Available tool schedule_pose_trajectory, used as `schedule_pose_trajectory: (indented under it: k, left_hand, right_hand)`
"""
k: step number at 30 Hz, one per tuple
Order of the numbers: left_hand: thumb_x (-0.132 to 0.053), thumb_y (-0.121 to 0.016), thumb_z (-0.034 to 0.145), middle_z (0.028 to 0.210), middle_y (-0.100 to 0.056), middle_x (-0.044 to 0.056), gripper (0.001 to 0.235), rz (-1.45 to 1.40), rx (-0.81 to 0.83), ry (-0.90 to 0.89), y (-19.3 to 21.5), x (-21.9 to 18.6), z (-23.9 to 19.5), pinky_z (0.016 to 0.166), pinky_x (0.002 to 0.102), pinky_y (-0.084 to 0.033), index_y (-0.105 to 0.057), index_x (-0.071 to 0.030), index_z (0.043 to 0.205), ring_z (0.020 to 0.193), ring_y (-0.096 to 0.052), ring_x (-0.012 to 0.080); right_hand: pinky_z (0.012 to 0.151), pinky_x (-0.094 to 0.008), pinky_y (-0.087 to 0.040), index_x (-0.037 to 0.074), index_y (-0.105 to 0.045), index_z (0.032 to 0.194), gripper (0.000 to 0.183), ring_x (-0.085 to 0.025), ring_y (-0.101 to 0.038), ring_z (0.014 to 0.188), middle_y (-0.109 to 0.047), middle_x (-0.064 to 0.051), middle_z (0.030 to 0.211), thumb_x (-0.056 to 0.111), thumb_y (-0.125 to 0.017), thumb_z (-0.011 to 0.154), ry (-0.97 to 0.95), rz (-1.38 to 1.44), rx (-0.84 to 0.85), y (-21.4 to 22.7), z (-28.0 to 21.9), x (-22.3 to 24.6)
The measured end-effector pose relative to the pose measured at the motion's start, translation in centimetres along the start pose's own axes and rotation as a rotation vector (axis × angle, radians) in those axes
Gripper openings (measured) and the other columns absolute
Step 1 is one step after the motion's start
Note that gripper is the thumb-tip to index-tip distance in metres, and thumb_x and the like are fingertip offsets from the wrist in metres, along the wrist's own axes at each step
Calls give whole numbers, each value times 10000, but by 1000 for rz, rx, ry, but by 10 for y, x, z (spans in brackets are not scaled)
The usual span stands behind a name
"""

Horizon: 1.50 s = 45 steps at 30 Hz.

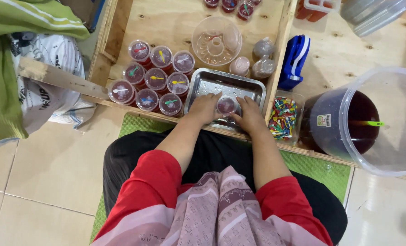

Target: Filling small plastic containers with liquid using a spoon and sealing them with lids.

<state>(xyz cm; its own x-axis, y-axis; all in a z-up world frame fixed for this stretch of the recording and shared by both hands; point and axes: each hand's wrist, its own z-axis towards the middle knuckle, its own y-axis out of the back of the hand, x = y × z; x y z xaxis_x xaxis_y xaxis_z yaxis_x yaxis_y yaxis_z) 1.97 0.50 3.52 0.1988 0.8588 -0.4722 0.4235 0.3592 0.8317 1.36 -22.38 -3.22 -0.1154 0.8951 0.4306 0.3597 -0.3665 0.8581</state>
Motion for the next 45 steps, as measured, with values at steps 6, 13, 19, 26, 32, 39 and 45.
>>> schedule_pose_trajectory:
  k: [6, 13, 19, 26, 32, 39, 45]
  left_hand:
    - [-351, -747, 892, 1371, -625, 196, 673, -11, 7, -14, 1, 13, 0, 1085, 512, -461, -532, -126, 1488, 1281, -599, 412]
    - [-493, -767, 816, 1111, -727, 67, 616, 121, -140, -97, -51, 48, 27, 949, 461, -511, -653, -225, 1359, 1068, -681, 306]
    - [-557, -756, 771, 1010, -727, 30, 597, 294, -257, -137, -68, 44, 27, 890, 448, -496, -700, -203, 1248, 1013, -667, 270]
    - [-595, -728, 776, 950, -728, 79, 606, 280, -345, -128, -69, 41, 27, 870, 469, -485, -732, -129, 1165, 1002, -660, 300]
    - [-547, -730, 781, 865, -716, 76, 470, 281, -296, -42, -61, 28, 12, 831, 476, -468, -763, -129, 994, 907, -683, 302]
    - [-460, -764, 808, 1129, -679, 114, 617, 143, -139, 12, -24, 10, 6, 884, 521, -499, -640, -168, 1337, 1068, -672, 377]
    - [-471, -758, 832, 1258, -655, 124, 657, 133, -127, -33, -25, 11, 8, 913, 519, -510, -616, -189, 1407, 1141, -650, 387]
  right_hand:
    - [1221, -472, -370, 204, -537, 1521, 748, -399, -460, 1438, -492, -207, 1526, 546, -750, 890, 28, -15, -51, -10, 1, -6]
    - [1227, -465, -354, 217, -585, 1497, 689, -395, -510, 1392, -578, -199, 1460, 541, -733, 907, 110, -92, -147, -22, 3, -15]
    - [1226, -476, -337, 197, -567, 1515, 700, -398, -530, 1369, -646, -170, 1396, 585, -666, 940, 146, -139, -98, -27, 7, -21]
    - [1220, -465, -357, 160, -587, 1491, 673, -400, -538, 1361, -638, -169, 1411, 505, -714, 928, 169, -116, -206, -40, 9, -28]
    - [1183, -443, -409, 147, -658, 1413, 643, -372, -569, 1307, -624, -156, 1395, 388, -825, 840, 150, -90, -478, -52, 12, -38]
    - [1174, -460, -410, 108, -684, 1381, 750, -382, -579, 1288, -639, -174, 1355, 436, -904, 742, 277, -29, -564, -52, 16, -28]
    - [1239, -474, -337, 208, -605, 1471, 819, -386, -456, 1430, -558, -151, 1475, 546, -851, 767, 82, -3, -266, -41, 10, -15]
